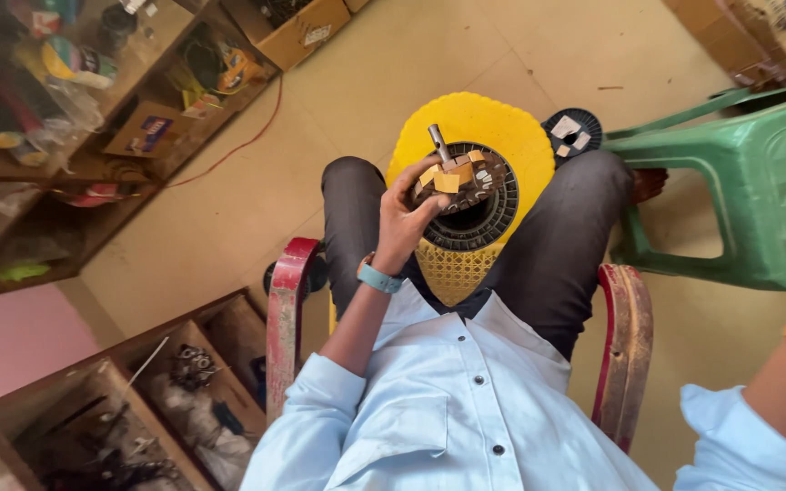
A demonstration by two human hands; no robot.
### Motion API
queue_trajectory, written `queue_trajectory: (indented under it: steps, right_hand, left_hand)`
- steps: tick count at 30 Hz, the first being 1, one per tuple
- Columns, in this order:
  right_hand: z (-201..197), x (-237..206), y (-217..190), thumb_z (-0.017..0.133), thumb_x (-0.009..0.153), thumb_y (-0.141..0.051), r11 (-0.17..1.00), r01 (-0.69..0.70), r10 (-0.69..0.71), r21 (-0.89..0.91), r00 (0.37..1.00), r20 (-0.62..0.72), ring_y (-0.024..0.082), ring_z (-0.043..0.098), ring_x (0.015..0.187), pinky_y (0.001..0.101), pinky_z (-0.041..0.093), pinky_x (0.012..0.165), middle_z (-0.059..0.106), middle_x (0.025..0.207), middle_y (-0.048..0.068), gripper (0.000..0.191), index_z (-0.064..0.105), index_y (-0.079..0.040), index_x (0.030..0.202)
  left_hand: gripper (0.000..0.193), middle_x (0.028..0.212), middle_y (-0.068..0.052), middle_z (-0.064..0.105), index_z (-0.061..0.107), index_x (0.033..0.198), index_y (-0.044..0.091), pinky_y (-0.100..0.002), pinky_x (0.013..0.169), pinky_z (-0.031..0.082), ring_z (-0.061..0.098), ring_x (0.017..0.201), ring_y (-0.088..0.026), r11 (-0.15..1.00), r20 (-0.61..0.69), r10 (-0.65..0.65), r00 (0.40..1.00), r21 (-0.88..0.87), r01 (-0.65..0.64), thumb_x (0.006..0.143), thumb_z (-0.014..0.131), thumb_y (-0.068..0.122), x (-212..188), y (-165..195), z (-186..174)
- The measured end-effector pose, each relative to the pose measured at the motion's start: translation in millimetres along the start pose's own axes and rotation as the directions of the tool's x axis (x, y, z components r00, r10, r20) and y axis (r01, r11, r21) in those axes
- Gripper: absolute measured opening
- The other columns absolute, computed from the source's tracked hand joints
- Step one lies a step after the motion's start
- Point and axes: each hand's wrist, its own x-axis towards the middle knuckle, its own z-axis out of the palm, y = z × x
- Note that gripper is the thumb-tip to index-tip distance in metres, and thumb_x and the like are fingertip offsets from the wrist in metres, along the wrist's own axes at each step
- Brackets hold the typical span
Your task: The person sits in a chair with an electric motor armature on their lap and sands its commutator and slots using a small piece of sandpaper, working it by hand around the part. They occasionally pick up a green-handled screwdriver to scrape or adjust the slots, then resume sanding and turning the armature.
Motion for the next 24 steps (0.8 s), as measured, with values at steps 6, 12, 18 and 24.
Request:
queue_trajectory:
  steps: [6,12,18,24]
  right_hand:
    - [126.2,-31.7,-129.1,0.067,0.113,-0.005,0.953,0.251,-0.200,-0.171,0.942,0.270,0.015,0.065,0.099,0.0253,0.054,0.093,0.069,0.112,0.008,0.006,0.069,-0.002,0.117]
    - [243.8,-31.6,-176.3,0.077,0.095,-0.018,0.842,0.512,-0.415,-0.170,0.817,0.401,0.030,0.060,0.128,0.0377,0.056,0.099,0.064,0.135,0.015,0.041,0.066,-0.003,0.131]
    - [301.6,-33.8,-163.2,0.074,0.100,-0.028,0.797,0.585,-0.512,-0.154,0.788,0.342,0.032,0.060,0.131,0.0423,0.051,0.108,0.068,0.128,0.014,0.039,0.066,-0.003,0.129]
    - [307.4,-15.1,-134.1,0.075,0.099,-0.014,0.945,-0.027,-0.089,0.326,0.938,0.336,0.012,0.067,0.104,0.0271,0.054,0.092,0.071,0.111,0.009,0.023,0.069,0.000,0.116]
  left_hand:
    - [0.065,0.136,-0.007,0.058,0.058,0.141,0.012,-0.038,0.103,0.049,0.053,0.127,-0.025,0.864,-0.004,0.289,0.957,0.431,-0.259,0.083,0.087,0.011,-11.0,51.3,-8.6]
    - [0.043,0.120,-0.005,0.070,0.070,0.122,0.015,-0.039,0.100,0.050,0.058,0.114,-0.025,0.753,0.078,0.399,0.914,0.541,-0.375,0.082,0.084,0.007,5.7,78.7,-11.8]
    - [0.029,0.094,-0.005,0.071,0.071,0.117,0.006,-0.027,0.075,0.053,0.064,0.080,-0.013,0.955,-0.026,0.216,0.976,0.212,-0.206,0.089,0.080,0.003,22.4,77.2,-16.3]
    - [0.029,0.098,-0.001,0.076,0.072,0.118,0.004,-0.021,0.067,0.051,0.059,0.067,-0.005,0.970,-0.025,0.220,0.975,0.112,-0.216,0.090,0.077,0.001,33.4,83.9,-7.7]
